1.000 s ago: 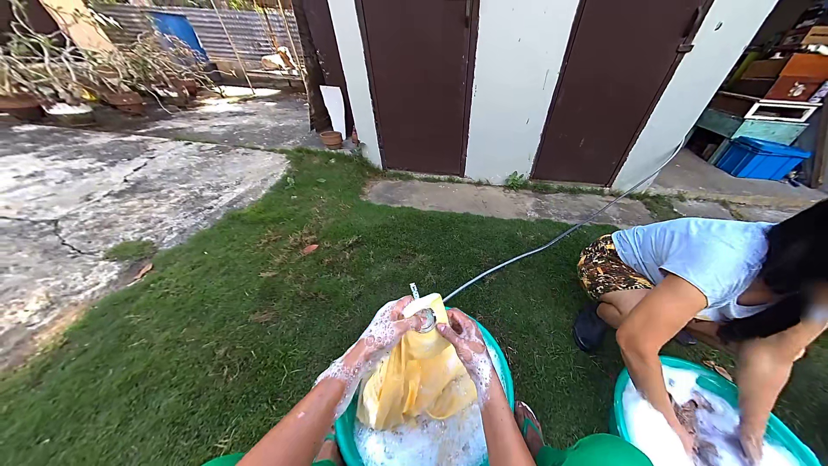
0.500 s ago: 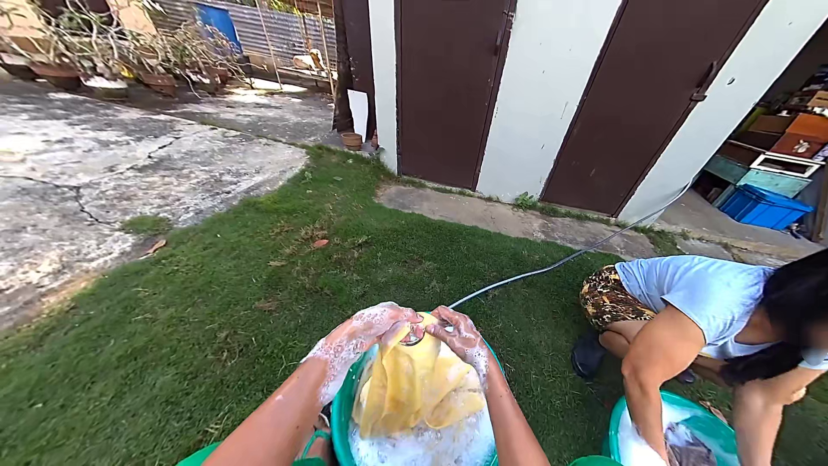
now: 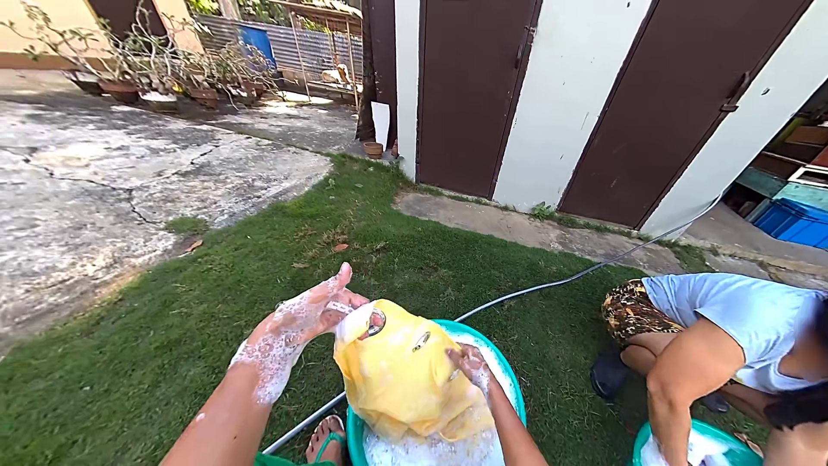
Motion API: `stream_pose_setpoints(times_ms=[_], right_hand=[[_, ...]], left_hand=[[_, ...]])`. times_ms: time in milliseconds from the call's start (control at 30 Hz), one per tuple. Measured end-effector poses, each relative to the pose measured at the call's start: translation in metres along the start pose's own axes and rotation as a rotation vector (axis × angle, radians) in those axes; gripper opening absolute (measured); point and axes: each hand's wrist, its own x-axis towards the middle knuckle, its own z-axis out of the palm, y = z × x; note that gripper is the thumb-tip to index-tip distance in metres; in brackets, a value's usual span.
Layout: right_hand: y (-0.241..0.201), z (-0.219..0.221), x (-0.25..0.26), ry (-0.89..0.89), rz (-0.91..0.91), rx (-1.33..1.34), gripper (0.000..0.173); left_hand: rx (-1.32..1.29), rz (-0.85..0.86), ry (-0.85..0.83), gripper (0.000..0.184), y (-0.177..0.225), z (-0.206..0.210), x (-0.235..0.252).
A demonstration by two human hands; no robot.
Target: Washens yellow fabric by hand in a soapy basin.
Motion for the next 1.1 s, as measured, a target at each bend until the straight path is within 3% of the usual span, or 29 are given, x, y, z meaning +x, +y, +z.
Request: stream_pose_setpoints(times_ms=[67, 133, 200, 267, 367, 467, 567, 700, 767, 867, 933, 967, 1100], right_hand=[[-0.014, -0.032, -0.004, 0.215, -0.007, 0.052, 0.038], [-0.03, -0.062, -0.008, 0.333, -0.054, 0.041, 0.032], [-0.046, -0.078, -0.015, 0.359, -0.085, -0.004, 0.029], [-0.058, -0.077, -0.026, 0.345, -0.103, -0.026, 0.028], [-0.058, -0.056, -0.038, 0.285, -0.185, 0.012, 0.031], [-0.066, -0.021, -0.051, 0.284, -0.255, -0.001, 0.03], [-0.079, 0.011, -0.064, 0.393, -0.318, -0.032, 0.028], [-0.078, 0.026, -0.062, 0.374, -0.351, -0.129, 0.026], [-0.075, 0.023, -0.061, 0.35, -0.34, -0.143, 0.024], [-0.071, 0.019, -0.059, 0.45, -0.313, -0.027, 0.022], [-0.067, 0.017, -0.057, 0.553, -0.286, 0.101, 0.022], [-0.066, 0.016, -0.056, 0.595, -0.272, 0.156, 0.022], [-0.062, 0.014, -0.054, 0.556, -0.275, 0.254, 0.02]], left_hand=[[0.03, -0.068, 0.019, 0.088, -0.011, -0.001, 0.006], [0.107, -0.147, 0.014, 0.066, -0.035, 0.0, 0.024], [0.202, -0.257, 0.078, 0.035, -0.063, 0.013, 0.043], [0.233, -0.342, 0.185, 0.039, -0.091, 0.034, 0.06], [0.026, -0.321, 0.362, 0.029, -0.12, 0.066, 0.077], [-0.17, -0.298, 0.399, 0.04, -0.135, 0.086, 0.081], [-0.263, -0.329, 0.425, 0.051, -0.148, 0.103, 0.085], [-0.278, -0.228, 0.491, 0.034, -0.167, 0.102, 0.094], [-0.23, -0.196, 0.512, 0.035, -0.167, 0.095, 0.094], [-0.303, -0.216, 0.543, 0.045, -0.157, 0.088, 0.087], [-0.338, -0.184, 0.492, 0.025, -0.158, 0.085, 0.088], [-0.299, -0.174, 0.433, 0.015, -0.159, 0.084, 0.089], [0.255, -0.153, 0.329, 0.046, -0.169, 0.089, 0.089]])
